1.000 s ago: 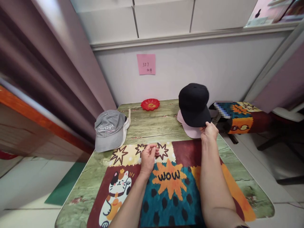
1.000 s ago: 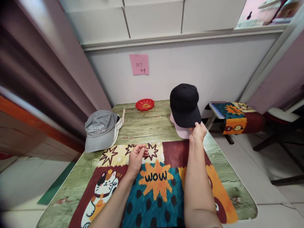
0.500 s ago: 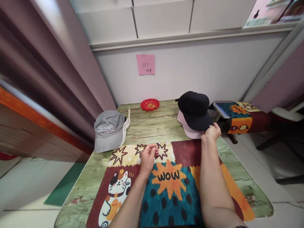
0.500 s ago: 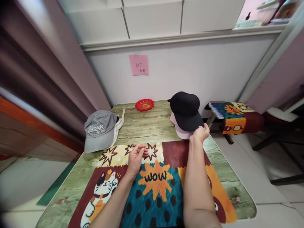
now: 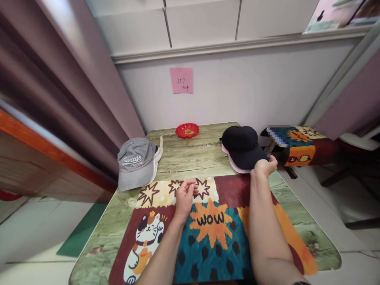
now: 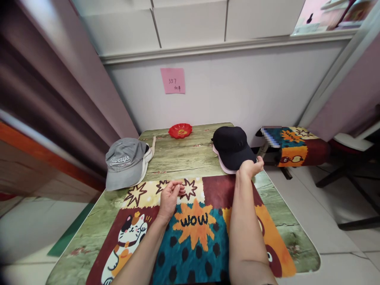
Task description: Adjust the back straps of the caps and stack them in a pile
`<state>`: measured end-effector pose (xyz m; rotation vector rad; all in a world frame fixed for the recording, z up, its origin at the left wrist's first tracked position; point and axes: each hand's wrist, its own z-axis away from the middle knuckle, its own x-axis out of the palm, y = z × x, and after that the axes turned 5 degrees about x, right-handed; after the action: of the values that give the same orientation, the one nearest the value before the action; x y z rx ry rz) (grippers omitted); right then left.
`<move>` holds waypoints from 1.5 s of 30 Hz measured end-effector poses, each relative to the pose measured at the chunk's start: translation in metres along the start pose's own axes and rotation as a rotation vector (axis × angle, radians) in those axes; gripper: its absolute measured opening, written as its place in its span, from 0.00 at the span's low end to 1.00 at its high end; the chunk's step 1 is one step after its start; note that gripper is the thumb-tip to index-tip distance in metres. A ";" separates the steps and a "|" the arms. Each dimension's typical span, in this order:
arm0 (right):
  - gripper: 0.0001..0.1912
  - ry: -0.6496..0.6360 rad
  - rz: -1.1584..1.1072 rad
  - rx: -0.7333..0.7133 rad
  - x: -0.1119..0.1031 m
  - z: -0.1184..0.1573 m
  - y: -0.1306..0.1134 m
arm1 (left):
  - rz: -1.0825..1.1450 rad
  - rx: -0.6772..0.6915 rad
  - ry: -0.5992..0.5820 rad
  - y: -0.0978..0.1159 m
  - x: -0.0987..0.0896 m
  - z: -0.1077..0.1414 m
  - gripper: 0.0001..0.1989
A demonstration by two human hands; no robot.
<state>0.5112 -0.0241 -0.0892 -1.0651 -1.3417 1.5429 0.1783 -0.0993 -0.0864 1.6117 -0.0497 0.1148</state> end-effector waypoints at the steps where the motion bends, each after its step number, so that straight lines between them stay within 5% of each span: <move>1: 0.35 0.056 0.052 0.019 0.000 0.003 -0.001 | -0.003 0.003 0.000 0.000 0.000 0.000 0.16; 4: 0.35 0.195 0.143 0.053 -0.002 0.013 -0.009 | -0.005 0.006 -0.004 -0.001 -0.001 0.000 0.15; 6: 0.34 0.214 0.229 -0.054 -0.003 0.021 -0.016 | -0.001 0.005 -0.007 -0.001 -0.001 0.000 0.16; 10: 0.37 0.055 0.495 -0.328 -0.005 0.036 -0.022 | -0.003 0.005 -0.005 0.000 0.000 0.000 0.15; 16: 0.52 -0.146 0.765 -0.210 -0.009 0.045 -0.015 | -0.003 -0.002 -0.006 0.002 0.000 0.001 0.15; 24: 0.40 -0.100 0.834 -0.220 -0.011 0.039 -0.025 | 0.000 -0.009 -0.016 0.000 0.000 0.001 0.17; 31: 0.54 -0.227 0.909 -0.350 0.001 0.053 -0.005 | -0.008 -0.005 -0.021 -0.002 0.000 0.000 0.16; 45: 0.56 -0.228 0.903 -0.405 -0.004 0.054 -0.004 | -0.011 0.021 -0.024 -0.013 -0.001 0.003 0.13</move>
<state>0.4615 -0.0443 -0.0805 -1.9819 -1.4446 2.1191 0.1790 -0.1018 -0.0999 1.6337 -0.0580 0.0873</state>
